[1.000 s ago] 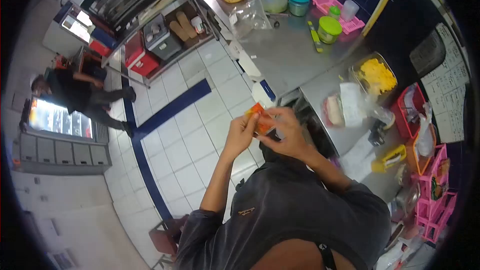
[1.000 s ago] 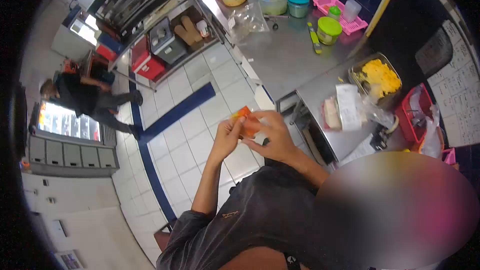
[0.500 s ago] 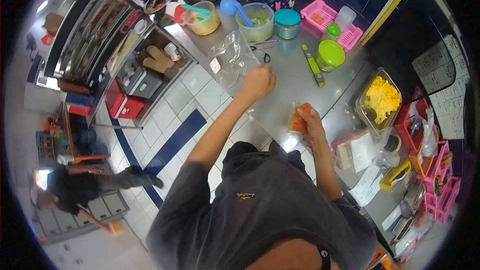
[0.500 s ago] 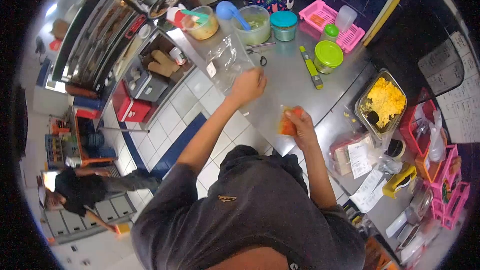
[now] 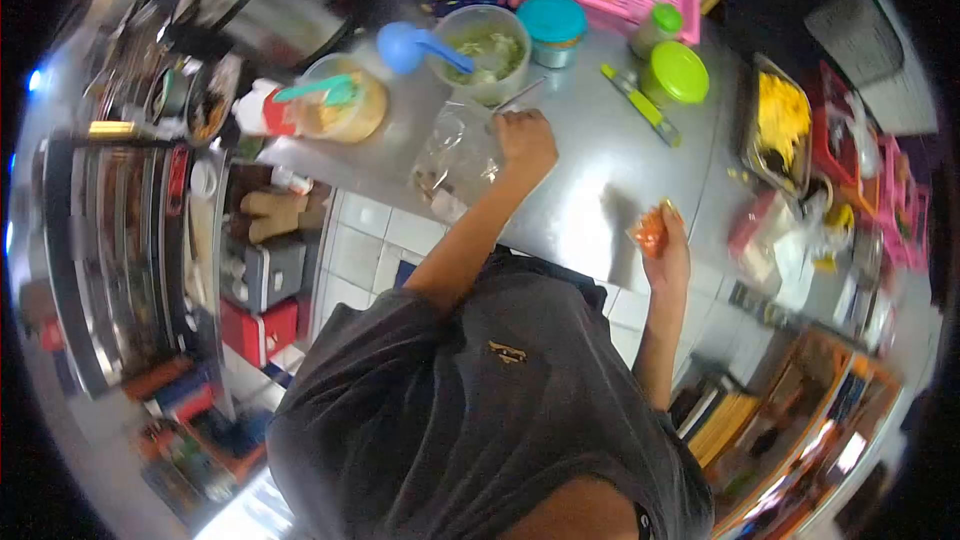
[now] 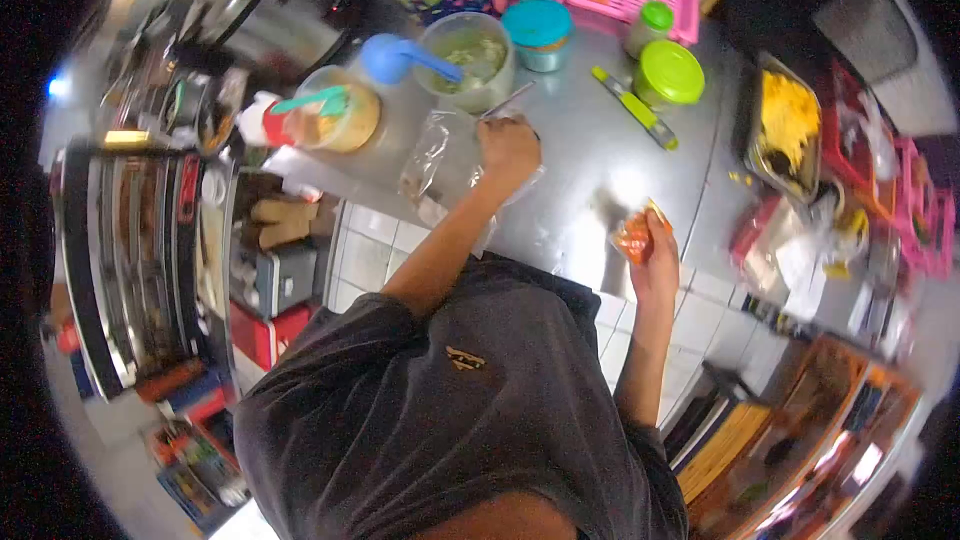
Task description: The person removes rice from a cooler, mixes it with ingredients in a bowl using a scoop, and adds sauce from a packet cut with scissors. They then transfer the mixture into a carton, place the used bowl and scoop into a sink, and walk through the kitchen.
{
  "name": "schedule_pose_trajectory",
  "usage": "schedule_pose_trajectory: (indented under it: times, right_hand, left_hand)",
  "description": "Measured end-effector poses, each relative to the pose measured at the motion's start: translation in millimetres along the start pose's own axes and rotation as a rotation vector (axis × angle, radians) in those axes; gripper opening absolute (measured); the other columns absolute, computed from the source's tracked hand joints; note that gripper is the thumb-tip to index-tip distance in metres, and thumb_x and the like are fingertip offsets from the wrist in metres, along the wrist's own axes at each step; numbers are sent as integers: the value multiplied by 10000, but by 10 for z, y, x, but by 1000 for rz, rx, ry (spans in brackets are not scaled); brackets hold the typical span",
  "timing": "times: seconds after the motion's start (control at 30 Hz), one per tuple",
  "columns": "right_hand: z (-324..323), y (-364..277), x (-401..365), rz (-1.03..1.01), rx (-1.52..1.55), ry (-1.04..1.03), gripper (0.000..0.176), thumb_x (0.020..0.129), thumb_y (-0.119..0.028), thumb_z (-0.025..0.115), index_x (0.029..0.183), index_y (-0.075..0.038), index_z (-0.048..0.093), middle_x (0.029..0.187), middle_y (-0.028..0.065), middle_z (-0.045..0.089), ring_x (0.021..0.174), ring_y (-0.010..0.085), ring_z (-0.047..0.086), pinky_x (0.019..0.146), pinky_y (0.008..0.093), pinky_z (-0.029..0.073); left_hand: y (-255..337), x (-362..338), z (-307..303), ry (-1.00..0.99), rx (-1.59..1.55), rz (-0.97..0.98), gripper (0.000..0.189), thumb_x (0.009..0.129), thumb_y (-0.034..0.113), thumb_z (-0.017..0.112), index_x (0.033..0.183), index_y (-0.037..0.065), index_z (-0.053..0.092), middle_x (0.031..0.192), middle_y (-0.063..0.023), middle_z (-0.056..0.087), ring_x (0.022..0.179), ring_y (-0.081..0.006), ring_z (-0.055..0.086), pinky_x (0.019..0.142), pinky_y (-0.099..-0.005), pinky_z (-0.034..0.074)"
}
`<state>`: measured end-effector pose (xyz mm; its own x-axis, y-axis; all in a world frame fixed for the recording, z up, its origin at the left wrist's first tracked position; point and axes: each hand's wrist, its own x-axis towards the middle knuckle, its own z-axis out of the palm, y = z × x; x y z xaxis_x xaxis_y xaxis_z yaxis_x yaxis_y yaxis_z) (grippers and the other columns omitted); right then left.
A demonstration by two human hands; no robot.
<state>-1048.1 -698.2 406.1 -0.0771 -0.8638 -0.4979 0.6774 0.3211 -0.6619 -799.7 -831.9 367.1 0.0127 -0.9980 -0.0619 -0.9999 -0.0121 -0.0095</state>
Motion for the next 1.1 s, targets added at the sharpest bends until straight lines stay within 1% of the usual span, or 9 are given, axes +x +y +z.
schedule_pose_trajectory:
  times: [0.23,0.33,0.57,0.63,0.73,0.87,0.97,1.03,1.1]
  right_hand:
    - [320,272,-177,-32,65,108,145,953,-173,597,1041,-58,605,911,41,645,815,144,639,747,304,534]
    - [334,321,-34,-3,40,89,151,955,-172,592,1040,-49,604,921,44,651,826,145,646,757,302,537]
    - [379,153,130,0,-40,13,168,934,-170,623,1034,-36,608,913,44,657,807,143,652,744,309,545]
    - [334,134,130,1,-54,-3,169,928,-169,633,1031,-37,610,910,44,661,804,142,655,746,310,547]
    - [287,100,166,-8,-41,43,170,918,-166,648,1025,-39,613,916,47,669,810,141,663,748,307,554]
    - [251,15,193,6,-26,57,171,912,-154,654,1030,-37,613,924,55,676,823,150,673,747,300,561]
    - [217,-53,277,4,-52,64,183,910,-146,655,1042,-28,611,928,65,680,822,157,677,749,296,563]
    - [219,-83,319,-19,-69,8,183,903,-137,662,1034,-19,615,930,69,683,821,153,675,756,296,565]
    - [220,-95,365,-32,-51,-1,174,892,-119,673,1018,-11,622,930,75,686,819,154,675,746,302,570]
  left_hand:
    - [-243,-39,182,0,73,-4,569,822,412,629,1141,-55,566,1158,-221,611,1128,-360,522,1032,-535,274]
    - [-170,-147,103,55,-27,52,413,845,270,528,1077,-64,595,1103,-257,612,1096,-361,514,1021,-525,235]
    - [-34,94,167,19,-147,-58,460,854,316,563,1155,-31,556,1124,-259,589,1101,-360,510,1058,-532,201]
    - [3,104,336,125,-13,-27,405,849,347,586,1109,37,562,1117,-244,592,1047,-368,557,988,-516,293]
    - [156,27,368,31,-14,60,341,851,250,571,1122,44,554,1058,-208,619,1015,-347,585,962,-491,315]
    - [265,-82,311,80,-180,221,270,828,191,601,1053,43,598,1012,-189,646,1010,-328,597,940,-468,372]
    - [228,-26,232,41,-173,130,202,825,135,613,990,26,653,983,-171,678,977,-313,639,912,-402,464]
    - [180,27,53,-146,-261,242,145,797,153,656,849,20,681,908,-208,688,854,-346,672,796,-434,530]
    - [162,124,-37,-229,-298,273,174,789,161,659,867,6,674,902,-224,678,846,-391,665,773,-479,522]
